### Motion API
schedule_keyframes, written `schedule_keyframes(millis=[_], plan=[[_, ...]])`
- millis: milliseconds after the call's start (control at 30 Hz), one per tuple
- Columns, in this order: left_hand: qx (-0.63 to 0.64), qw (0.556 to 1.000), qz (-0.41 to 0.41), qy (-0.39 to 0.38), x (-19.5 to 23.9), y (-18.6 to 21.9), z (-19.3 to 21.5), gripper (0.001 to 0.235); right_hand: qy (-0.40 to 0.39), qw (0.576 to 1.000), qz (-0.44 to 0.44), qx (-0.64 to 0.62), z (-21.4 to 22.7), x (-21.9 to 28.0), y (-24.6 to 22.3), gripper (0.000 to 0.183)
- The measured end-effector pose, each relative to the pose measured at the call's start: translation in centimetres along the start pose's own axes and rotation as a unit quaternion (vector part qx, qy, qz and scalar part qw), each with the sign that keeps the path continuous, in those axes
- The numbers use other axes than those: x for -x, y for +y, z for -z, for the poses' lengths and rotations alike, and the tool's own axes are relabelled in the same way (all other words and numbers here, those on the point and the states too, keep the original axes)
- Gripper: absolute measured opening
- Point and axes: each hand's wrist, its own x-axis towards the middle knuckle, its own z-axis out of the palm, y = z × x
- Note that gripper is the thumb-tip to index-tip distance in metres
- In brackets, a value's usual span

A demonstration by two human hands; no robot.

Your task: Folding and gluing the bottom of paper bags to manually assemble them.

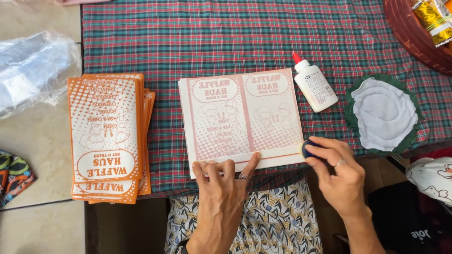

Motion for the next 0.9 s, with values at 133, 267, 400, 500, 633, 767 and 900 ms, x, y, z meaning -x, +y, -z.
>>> schedule_keyframes(millis=[133, 267, 400, 500, 633, 767, 900], plan=[[-0.011, 1.0, 0.001, -0.013, 0.4, 0.1, -0.2, 0.082, -0.008, 0.999, 0.026, -0.017, -2.4, -0.6, -2.9, 0.018], [-0.053, 0.998, -0.035, 0.024, 1.0, -1.4, 0.3, 0.074, -0.04, 0.992, 0.086, -0.078, -3.2, -1.3, -3.8, 0.027], [0.002, 0.992, -0.069, 0.109, 2.5, -3.0, -1.3, 0.051, -0.033, 0.995, 0.066, -0.073, -2.1, -1.8, -3.2, 0.024], [0.014, 0.99, -0.072, 0.122, 2.4, -3.1, -1.5, 0.072, -0.043, 0.984, 0.102, -0.14, -5.2, -2.9, -6.0, 0.021], [0.1, 0.979, -0.034, 0.176, 2.4, -3.2, -2.7, 0.063, -0.087, 0.974, 0.139, -0.153, -7.2, -3.5, -6.6, 0.045], [0.153, 0.969, -0.005, 0.193, 2.2, -3.6, -2.9, 0.071, -0.122, 0.983, 0.032, -0.131, -5.4, -2.7, -5.1, 0.062], [0.162, 0.962, 0.0, 0.222, 1.8, -3.5, -2.6, 0.063, -0.111, 0.983, -0.026, -0.147, -7.8, -2.5, -6.4, 0.069]])
